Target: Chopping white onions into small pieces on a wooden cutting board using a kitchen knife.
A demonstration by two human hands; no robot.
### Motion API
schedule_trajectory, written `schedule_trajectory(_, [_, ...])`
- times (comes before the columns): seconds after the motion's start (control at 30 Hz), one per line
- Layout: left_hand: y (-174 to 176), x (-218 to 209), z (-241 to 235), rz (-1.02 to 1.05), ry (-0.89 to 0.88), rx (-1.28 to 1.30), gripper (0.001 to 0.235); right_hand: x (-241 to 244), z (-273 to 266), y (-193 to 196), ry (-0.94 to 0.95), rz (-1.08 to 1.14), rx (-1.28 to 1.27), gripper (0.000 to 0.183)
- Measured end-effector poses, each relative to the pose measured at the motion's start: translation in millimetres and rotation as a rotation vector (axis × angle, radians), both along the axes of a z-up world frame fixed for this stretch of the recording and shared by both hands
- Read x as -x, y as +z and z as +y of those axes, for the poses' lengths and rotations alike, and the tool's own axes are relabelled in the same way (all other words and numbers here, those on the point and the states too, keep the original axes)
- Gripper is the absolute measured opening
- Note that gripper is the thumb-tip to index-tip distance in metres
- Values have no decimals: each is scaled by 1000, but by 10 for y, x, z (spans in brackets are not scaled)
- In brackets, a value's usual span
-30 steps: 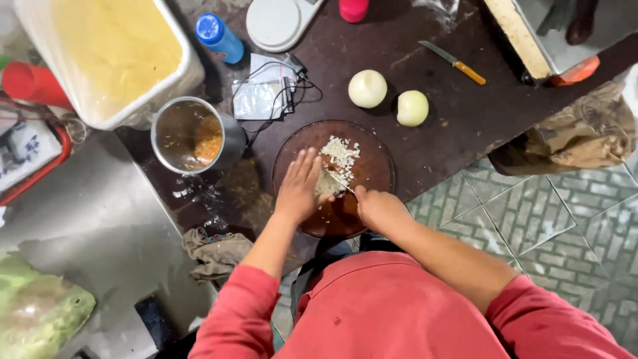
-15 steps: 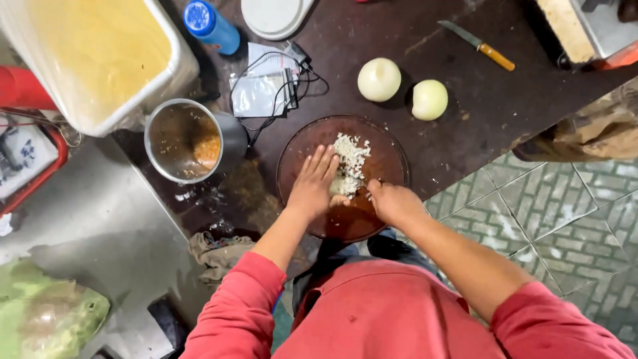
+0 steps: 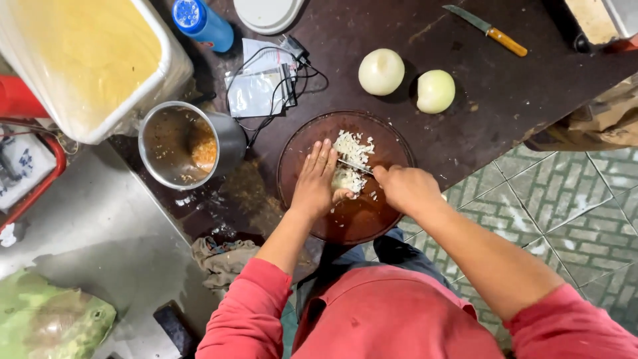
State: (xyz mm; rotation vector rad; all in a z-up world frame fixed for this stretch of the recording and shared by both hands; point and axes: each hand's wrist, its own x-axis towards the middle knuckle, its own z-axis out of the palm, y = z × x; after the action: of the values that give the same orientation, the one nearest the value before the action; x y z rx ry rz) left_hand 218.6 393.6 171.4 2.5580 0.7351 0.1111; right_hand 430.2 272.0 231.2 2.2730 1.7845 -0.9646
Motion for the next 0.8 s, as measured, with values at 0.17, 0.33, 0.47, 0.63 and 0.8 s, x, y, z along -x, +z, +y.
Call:
schedule_trajectory(0.17, [-1, -46, 74, 121, 34, 62, 114, -37, 29, 27, 70, 29, -87, 23])
schedule_trajectory(0.33, [-30, -59, 77, 54, 29, -8, 116, -53, 48, -135, 35, -29, -91, 14])
schedule_trajectory(0.47, [-2, -45, 94, 150, 69, 98, 110, -72, 193, 214, 62, 7, -22, 23])
schedule_trajectory(0.63, [27, -1, 29, 47, 54, 5, 111, -25, 55, -161, 75, 22, -38, 23])
schedule_trajectory(0.8, [62, -103, 157, 107, 87, 32, 115, -113, 248, 161, 91, 5, 48, 30])
